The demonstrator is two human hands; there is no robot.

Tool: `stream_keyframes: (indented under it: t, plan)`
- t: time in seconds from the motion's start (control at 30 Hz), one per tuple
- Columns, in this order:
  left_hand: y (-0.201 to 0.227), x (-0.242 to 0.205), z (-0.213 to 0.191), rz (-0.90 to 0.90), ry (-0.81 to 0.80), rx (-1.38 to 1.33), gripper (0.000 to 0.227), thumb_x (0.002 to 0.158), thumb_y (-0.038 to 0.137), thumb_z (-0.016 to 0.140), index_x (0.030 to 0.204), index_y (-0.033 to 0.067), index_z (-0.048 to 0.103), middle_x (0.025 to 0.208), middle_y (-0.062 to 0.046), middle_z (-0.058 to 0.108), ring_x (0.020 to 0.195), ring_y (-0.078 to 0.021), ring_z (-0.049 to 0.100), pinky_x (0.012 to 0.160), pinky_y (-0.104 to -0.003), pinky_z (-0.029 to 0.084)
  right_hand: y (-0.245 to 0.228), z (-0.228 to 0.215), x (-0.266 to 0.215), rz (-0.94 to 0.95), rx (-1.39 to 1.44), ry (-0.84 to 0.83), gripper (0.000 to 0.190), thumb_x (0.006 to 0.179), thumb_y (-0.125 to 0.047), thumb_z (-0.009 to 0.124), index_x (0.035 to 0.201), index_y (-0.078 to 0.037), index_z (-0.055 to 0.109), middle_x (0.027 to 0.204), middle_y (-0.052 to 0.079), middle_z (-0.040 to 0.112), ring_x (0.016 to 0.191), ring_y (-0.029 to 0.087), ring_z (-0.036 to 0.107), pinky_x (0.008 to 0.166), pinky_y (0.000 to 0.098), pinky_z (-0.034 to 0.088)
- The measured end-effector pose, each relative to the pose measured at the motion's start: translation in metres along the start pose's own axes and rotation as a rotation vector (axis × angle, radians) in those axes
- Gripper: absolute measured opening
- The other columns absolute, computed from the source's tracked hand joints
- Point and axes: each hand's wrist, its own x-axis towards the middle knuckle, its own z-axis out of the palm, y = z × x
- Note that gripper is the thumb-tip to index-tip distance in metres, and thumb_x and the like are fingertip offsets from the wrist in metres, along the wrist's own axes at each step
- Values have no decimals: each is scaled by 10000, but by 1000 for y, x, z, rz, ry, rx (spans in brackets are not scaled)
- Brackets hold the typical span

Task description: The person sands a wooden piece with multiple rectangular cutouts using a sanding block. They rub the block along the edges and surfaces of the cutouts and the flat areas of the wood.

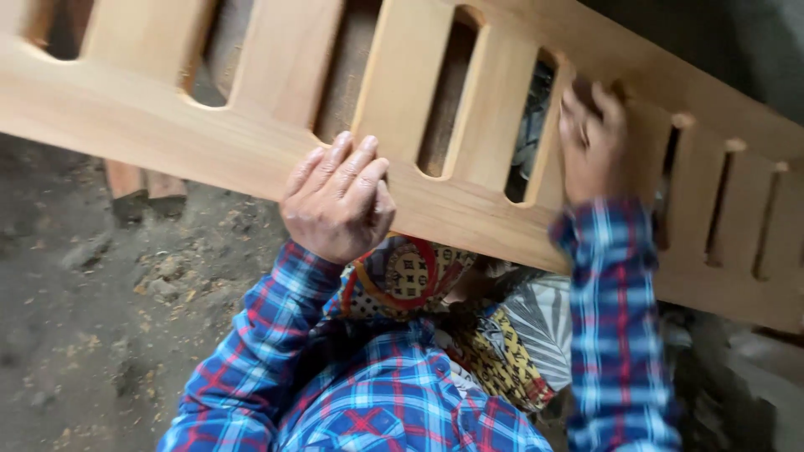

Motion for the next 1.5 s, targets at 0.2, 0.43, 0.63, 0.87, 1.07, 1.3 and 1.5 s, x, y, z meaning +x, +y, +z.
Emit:
stream_keyframes:
  t: [0.2, 0.43, 0.63, 0.87, 1.07, 1.3, 1.5]
  plan:
    - [2, 3, -2, -24, -36, -52, 217, 875, 174, 631, 1030, 148, 780, 1178, -64, 764, 1089, -285, 737, 971, -372, 507, -52, -29, -78, 6, 164, 26, 252, 1073, -75, 654, 1303, 12, 708, 1419, 304, 587, 1310, 463, 542, 1177, 530, 401]
    - [41, 20, -14, -274, -346, -383, 538, 874, 318, 706, 1390, 199, 614, 1565, -175, 472, 1430, -408, 505, 1163, -564, 340, -84, -66, -74, 72, 625, 162, 224, 1133, -22, 512, 1237, 134, 635, 1320, 287, 619, 1251, 360, 617, 1148, 426, 501]
    - [72, 51, -9, -569, -470, -1456, 801, 918, 296, 730, 1556, 32, 324, 1644, -149, 365, 1546, -227, 349, 1339, -372, 262, -100, -68, -54, 161, 883, 123, 311, 1074, -271, 579, 1064, 29, 664, 1099, 157, 681, 1031, 239, 650, 964, 332, 514]
    - [99, 51, 30, -824, -377, -1890, 280, 1009, 112, 715, 1264, -3, 697, 1171, -199, 734, 1076, -305, 719, 915, -424, 622, -88, -60, -37, 197, 960, 200, 116, 935, 19, 736, 1040, 56, 704, 927, 184, 699, 918, 236, 675, 851, 418, 572]
    - [104, 70, 32, -35, -434, -916, 279, 1055, 52, 603, 1332, 70, 633, 1379, -154, 653, 1316, -295, 651, 1190, -394, 527, -20, -84, -47, 407, 902, 459, 275, 1116, -271, 654, 1262, -40, 626, 1092, 132, 704, 978, 199, 710, 919, 322, 654]
    - [129, 51, 83, 508, -811, -482, 522, 958, 125, 543, 1471, 45, 486, 1534, -199, 493, 1423, -406, 469, 1236, -490, 354, 50, -81, -88, 625, 626, 645, 435, 1174, -435, 591, 1200, -9, 673, 1031, 144, 718, 909, 214, 707, 869, 358, 646]
    - [157, 86, 112, 738, -870, -131, 472, 912, 91, 522, 1370, 202, 538, 1328, -64, 583, 1160, -251, 549, 1016, -522, 438, 57, -94, -112, 421, 463, 603, 340, 1321, -94, 543, 1260, 220, 660, 1103, 336, 686, 978, 378, 715, 859, 439, 636]
